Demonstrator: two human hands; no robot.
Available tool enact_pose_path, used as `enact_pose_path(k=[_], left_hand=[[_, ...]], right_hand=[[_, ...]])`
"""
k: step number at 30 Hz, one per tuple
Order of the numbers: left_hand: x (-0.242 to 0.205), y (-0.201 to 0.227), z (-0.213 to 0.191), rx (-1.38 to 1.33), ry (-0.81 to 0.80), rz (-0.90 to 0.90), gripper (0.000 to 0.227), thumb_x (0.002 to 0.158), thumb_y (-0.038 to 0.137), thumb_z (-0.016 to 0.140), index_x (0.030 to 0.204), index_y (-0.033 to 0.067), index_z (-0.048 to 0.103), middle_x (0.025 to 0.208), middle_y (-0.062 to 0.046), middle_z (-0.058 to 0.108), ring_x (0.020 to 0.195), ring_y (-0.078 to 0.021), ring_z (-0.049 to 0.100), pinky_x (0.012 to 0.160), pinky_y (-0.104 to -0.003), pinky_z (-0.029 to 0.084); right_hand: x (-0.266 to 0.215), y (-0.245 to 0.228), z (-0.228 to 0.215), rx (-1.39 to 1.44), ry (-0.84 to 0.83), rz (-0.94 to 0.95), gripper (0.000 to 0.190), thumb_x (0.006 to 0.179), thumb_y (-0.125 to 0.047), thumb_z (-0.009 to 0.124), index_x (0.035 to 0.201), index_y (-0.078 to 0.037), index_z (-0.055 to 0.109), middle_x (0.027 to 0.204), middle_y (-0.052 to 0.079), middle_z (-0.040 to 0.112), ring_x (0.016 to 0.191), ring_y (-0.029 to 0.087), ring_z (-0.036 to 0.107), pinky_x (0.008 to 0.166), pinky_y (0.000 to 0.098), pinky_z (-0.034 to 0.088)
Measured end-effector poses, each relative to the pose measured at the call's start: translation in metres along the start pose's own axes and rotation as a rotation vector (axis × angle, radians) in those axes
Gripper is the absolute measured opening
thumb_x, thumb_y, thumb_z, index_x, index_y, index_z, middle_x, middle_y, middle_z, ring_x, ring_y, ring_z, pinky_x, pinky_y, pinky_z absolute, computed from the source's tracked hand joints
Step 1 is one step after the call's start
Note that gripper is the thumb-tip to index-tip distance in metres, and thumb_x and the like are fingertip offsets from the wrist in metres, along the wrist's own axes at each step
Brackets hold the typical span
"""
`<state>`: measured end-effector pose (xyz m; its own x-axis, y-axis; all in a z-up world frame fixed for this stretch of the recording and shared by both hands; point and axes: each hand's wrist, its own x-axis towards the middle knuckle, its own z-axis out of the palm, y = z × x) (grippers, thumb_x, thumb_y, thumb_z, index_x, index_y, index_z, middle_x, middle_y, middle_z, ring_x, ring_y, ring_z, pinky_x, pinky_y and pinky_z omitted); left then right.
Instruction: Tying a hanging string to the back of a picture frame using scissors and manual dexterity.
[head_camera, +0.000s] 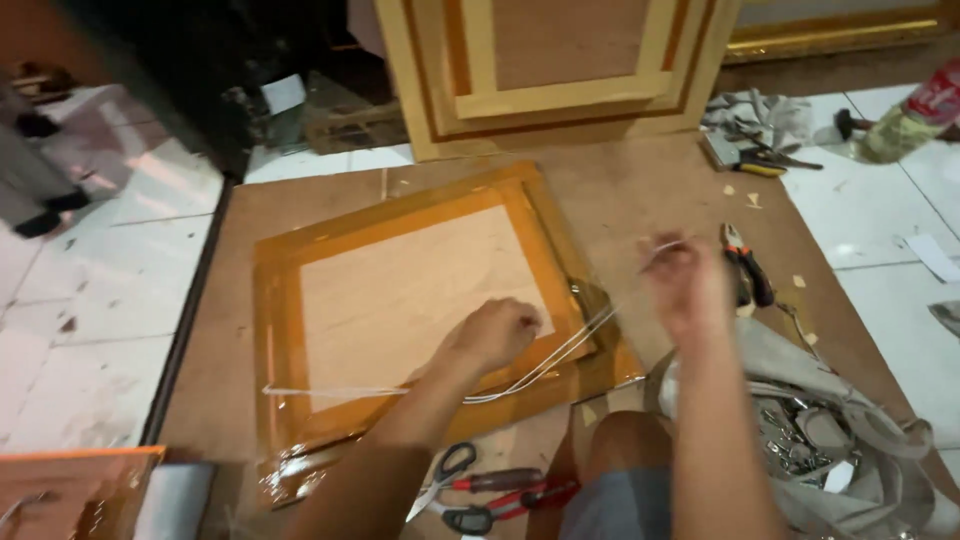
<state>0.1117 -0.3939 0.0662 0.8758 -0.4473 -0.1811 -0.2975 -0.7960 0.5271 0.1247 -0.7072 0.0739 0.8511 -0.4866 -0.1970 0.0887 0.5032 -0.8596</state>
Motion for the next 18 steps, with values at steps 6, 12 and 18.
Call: enact_pose_path(k=[6, 12, 18], left_hand=[[0.094, 0.027, 0.023, 0.114, 0.07, 0.232, 0.022, 0.102, 0.027, 0.068, 0.118, 0.0231, 0.082, 0.115, -0.007, 0.081, 0.127, -0.0347, 0.074, 0.11, -0.049, 0.06], [0.146, -0.017, 0.07, 0.099, 0.174, 0.335, 0.019, 0.105, 0.031, 0.068, 0.118, 0.0275, 0.083, 0.121, 0.001, 0.082, 0.139, -0.0239, 0.065, 0.126, -0.043, 0.043], [0.139, -0.025, 0.082, 0.08, 0.292, 0.445, 0.016, 0.107, 0.025, 0.065, 0.107, 0.0189, 0.08, 0.12, -0.004, 0.083, 0.141, -0.0237, 0.063, 0.134, -0.044, 0.034]], right_hand=[[0.012, 0.106, -0.012, 0.253, -0.013, 0.47, 0.025, 0.113, -0.034, 0.056, 0.111, -0.015, 0.072, 0.103, -0.001, 0.077, 0.098, 0.016, 0.08, 0.092, 0.0446, 0.071], [0.016, 0.132, -0.035, 0.022, -0.005, 0.61, 0.032, 0.117, -0.037, 0.048, 0.133, -0.011, 0.06, 0.122, 0.006, 0.064, 0.114, 0.025, 0.073, 0.105, 0.0529, 0.066], [0.02, 0.139, -0.043, 0.17, 0.007, 0.689, 0.021, 0.117, -0.035, 0.052, 0.117, -0.016, 0.06, 0.109, 0.002, 0.071, 0.099, 0.021, 0.083, 0.091, 0.0472, 0.072]])
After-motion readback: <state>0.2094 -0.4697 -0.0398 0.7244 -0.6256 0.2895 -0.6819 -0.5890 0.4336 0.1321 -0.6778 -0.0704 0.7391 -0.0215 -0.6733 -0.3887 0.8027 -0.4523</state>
